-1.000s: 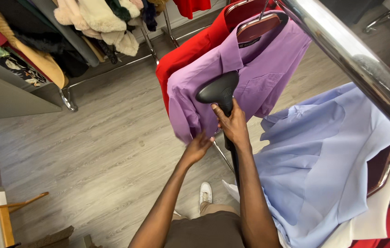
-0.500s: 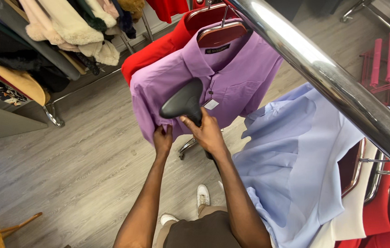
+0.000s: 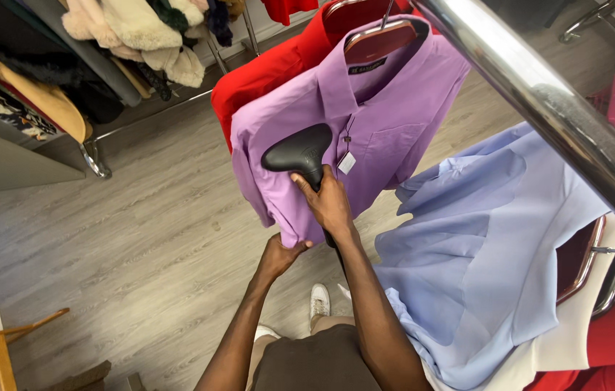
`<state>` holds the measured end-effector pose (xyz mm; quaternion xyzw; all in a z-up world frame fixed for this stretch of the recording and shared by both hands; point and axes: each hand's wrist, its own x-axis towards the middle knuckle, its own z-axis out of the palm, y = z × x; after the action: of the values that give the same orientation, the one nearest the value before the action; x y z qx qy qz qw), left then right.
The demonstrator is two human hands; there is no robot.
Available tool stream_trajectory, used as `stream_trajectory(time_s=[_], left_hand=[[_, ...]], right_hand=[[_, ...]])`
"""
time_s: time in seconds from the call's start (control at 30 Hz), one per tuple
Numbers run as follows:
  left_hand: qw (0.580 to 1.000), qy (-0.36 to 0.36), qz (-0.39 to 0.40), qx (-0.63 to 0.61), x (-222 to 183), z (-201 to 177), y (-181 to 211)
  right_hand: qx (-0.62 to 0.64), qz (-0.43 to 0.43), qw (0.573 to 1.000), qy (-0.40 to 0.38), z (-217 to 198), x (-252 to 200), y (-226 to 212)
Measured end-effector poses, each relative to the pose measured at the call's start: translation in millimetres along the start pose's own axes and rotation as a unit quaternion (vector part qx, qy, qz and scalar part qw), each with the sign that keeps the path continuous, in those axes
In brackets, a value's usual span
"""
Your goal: The person steams several shirts on a rack using a handheld steamer, running the nozzle over the sleeves, front panels, and collars of blue, purple, red, and green shirts.
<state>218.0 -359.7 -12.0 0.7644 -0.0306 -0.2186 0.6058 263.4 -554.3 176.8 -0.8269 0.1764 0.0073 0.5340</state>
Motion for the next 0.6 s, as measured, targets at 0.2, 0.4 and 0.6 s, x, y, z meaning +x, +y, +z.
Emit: stream_trajectory(time_s=[0.2,0.4,0.6], left_hand=[[0.998,-0.062,-0.02,0.024,-29.1,4.8,17.9],[0.989,-0.109,-0.094,-0.011,-35.7,18.1,-35.2],[0.975,-0.12,-0.158,-0.098,-81.5,35.1,21.4]], right_hand=[[-0.003,0.027,1.0,-0.011,19.4,6.8,35.3],[-0.014,0.047,0.997,-0.053,40.8,4.8,68.1],[-0.06,0.078,0.991,-0.087,59.1,2.4,97.9]])
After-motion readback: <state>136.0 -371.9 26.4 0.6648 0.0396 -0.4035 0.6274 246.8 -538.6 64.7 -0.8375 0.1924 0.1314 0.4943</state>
